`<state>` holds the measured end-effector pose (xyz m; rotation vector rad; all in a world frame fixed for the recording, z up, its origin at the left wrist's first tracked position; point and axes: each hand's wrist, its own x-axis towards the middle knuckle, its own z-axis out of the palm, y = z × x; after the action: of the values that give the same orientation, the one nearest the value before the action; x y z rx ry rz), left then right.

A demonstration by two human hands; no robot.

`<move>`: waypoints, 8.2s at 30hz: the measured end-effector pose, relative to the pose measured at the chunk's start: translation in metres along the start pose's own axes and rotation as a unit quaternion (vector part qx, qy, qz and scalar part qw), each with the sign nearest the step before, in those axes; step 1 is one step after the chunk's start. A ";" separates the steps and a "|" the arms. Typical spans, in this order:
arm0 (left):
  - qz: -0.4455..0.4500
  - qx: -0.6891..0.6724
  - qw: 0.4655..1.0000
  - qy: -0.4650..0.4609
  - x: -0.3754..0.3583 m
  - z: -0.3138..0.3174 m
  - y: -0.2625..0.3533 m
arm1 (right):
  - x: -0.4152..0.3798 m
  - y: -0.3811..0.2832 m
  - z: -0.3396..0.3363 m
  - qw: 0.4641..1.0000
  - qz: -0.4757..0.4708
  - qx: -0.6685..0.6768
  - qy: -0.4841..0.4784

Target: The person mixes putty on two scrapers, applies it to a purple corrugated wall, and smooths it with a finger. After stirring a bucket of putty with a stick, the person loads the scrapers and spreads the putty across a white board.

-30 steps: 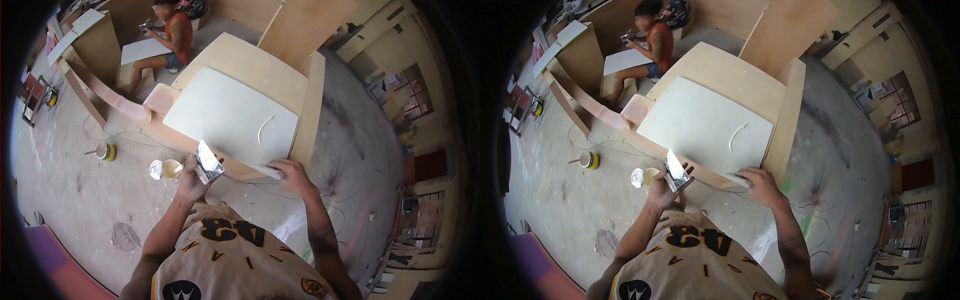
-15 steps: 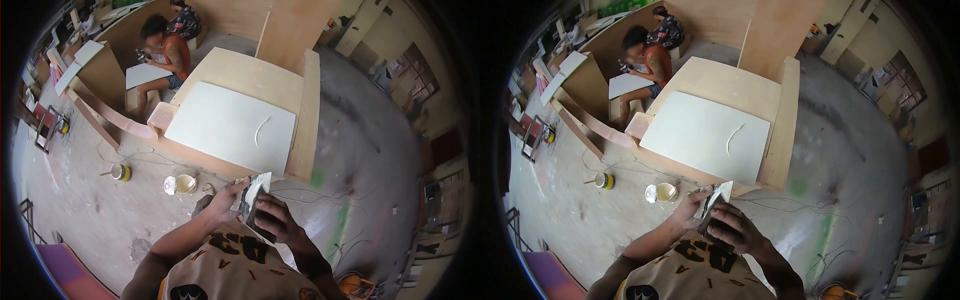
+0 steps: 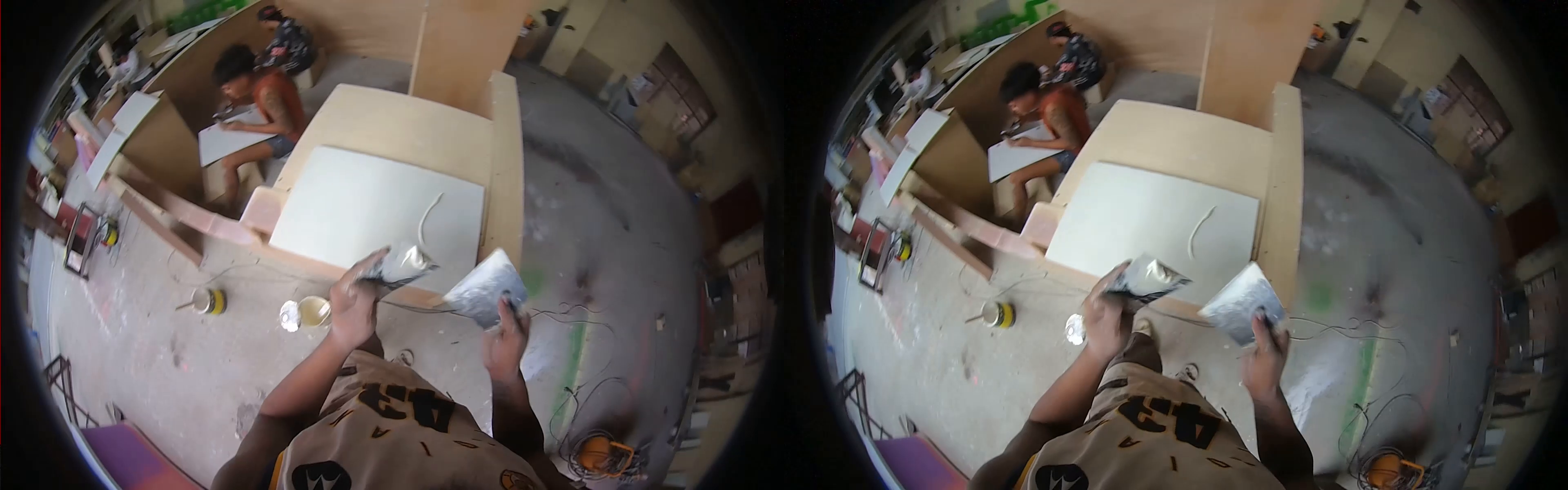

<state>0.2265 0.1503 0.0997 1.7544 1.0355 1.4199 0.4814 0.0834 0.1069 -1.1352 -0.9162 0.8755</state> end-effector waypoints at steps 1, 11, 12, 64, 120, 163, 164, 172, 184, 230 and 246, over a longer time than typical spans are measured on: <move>0.040 -0.027 0.999 0.002 0.000 0.003 -0.004 | 0.011 -0.018 0.021 0.970 0.162 0.177 0.027; 0.147 -0.001 0.979 -0.142 0.048 -0.033 -0.045 | 0.072 -0.004 0.087 0.806 0.404 0.422 -0.089; 0.150 0.046 0.969 -0.191 0.053 -0.042 -0.053 | 0.082 -0.010 0.095 0.821 0.388 0.418 -0.026; -0.502 -0.563 0.655 0.033 -0.063 -0.011 -0.108 | 0.282 0.109 0.048 0.685 -0.065 -0.705 -0.173; -0.342 -0.687 0.628 0.131 -0.078 0.028 -0.092 | 0.064 0.013 -0.020 0.741 -0.177 -0.478 -0.437; -0.049 0.010 0.987 -0.152 -0.067 0.000 -0.016 | 0.096 -0.021 0.026 0.947 0.281 0.110 -0.106; -0.046 0.004 0.987 -0.155 -0.089 0.001 -0.044 | 0.117 -0.011 0.026 0.975 0.210 0.005 -0.075; -0.496 -0.607 0.615 0.086 -0.082 -0.004 -0.094 | 0.250 0.071 0.012 0.787 -0.138 -0.561 -0.217; -0.474 -0.667 0.558 0.140 -0.055 -0.002 -0.105 | 0.235 0.095 0.008 0.713 -0.111 -0.658 -0.218; -0.519 -0.658 0.546 0.010 -0.034 -0.029 -0.121 | 0.230 0.060 0.037 0.666 0.023 -0.700 -0.255; -0.525 -0.643 0.557 -0.001 -0.057 -0.025 -0.146 | 0.088 0.047 0.015 0.708 -0.042 -0.649 -0.273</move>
<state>0.1706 0.1707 -0.0469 -0.0873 0.4611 0.7994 0.4958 0.1788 0.0768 -2.0157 -2.2556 0.3672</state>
